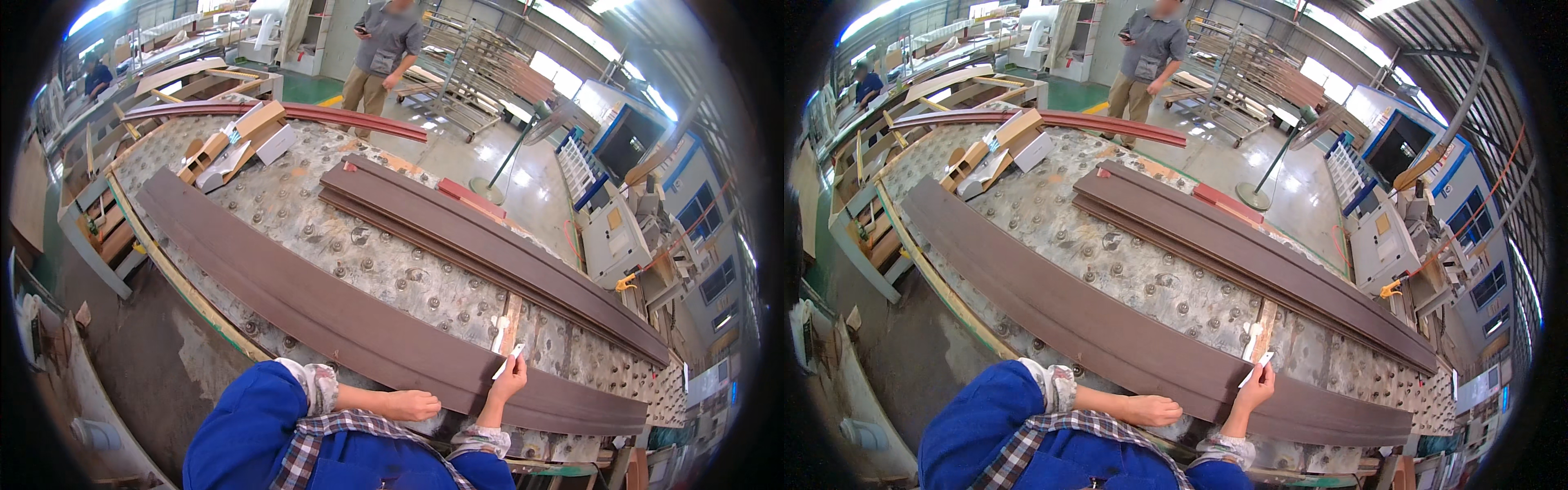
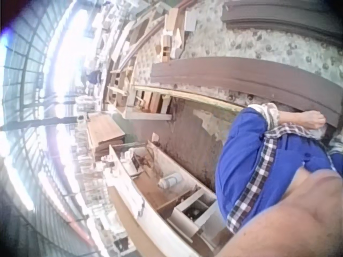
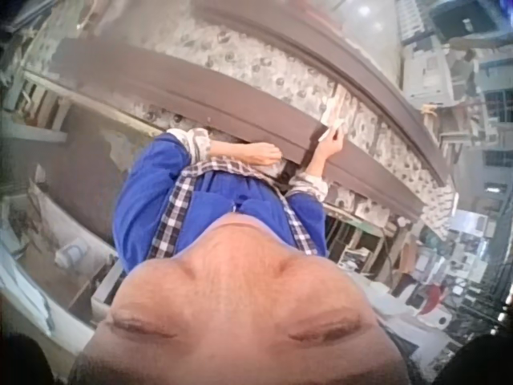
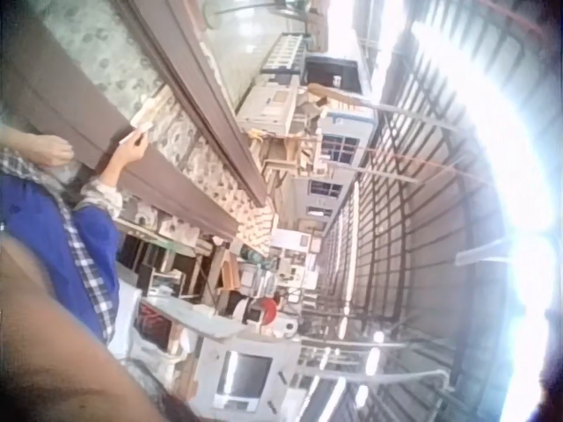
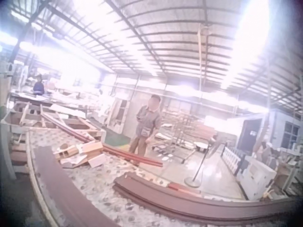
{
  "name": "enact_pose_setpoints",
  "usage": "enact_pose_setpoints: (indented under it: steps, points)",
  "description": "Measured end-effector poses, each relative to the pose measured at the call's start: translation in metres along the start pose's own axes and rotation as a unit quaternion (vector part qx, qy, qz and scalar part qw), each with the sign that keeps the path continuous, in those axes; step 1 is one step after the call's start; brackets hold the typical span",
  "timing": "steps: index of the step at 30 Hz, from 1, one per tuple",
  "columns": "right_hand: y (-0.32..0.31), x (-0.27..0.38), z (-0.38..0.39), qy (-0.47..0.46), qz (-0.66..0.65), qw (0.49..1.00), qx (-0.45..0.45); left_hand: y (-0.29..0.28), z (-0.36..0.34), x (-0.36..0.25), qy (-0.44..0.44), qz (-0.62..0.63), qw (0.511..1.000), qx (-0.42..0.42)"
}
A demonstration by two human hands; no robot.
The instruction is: The person rubs the surface of long brown wooden planks with a small white block, moving back and forth along the length of each plank. The person handles several planks one at a time on a perforated metal workbench in a workshop.
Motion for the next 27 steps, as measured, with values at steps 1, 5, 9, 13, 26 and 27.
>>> enact_pose_setpoints:
  steps: [1,5,9,13,26,27]
  points:
    - [0.000,-0.002,0.000,0.001,0.000,1.000,-0.004,-0.003,0.005,0.000,-0.006,0.001,1.000,0.020]
    - [-0.002,-0.003,0.000,0.013,0.004,1.000,-0.017,-0.023,0.029,0.007,0.007,0.006,0.999,0.049]
    - [-0.002,0.007,0.002,0.011,0.029,0.999,-0.010,-0.042,0.059,0.014,-0.001,0.011,0.998,0.059]
    - [-0.004,0.000,0.001,0.021,-0.001,1.000,-0.013,-0.070,0.086,0.023,-0.017,0.009,0.996,0.085]
    - [-0.005,-0.009,-0.002,0.004,0.006,1.000,-0.012,-0.153,0.179,0.044,-0.064,-0.028,0.988,0.134]
    - [-0.002,-0.010,-0.004,0.002,0.004,1.000,-0.014,-0.160,0.183,0.046,-0.075,-0.047,0.984,0.155]
Point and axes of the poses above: each hand's wrist, its own z-axis away from the middle knuckle, its own y-axis out of the palm, x = y × z, the point moved 1 cm from there along -z, towards the middle knuckle, and after that the axes turned 2 degrees about -z, right-handed, at the moved point
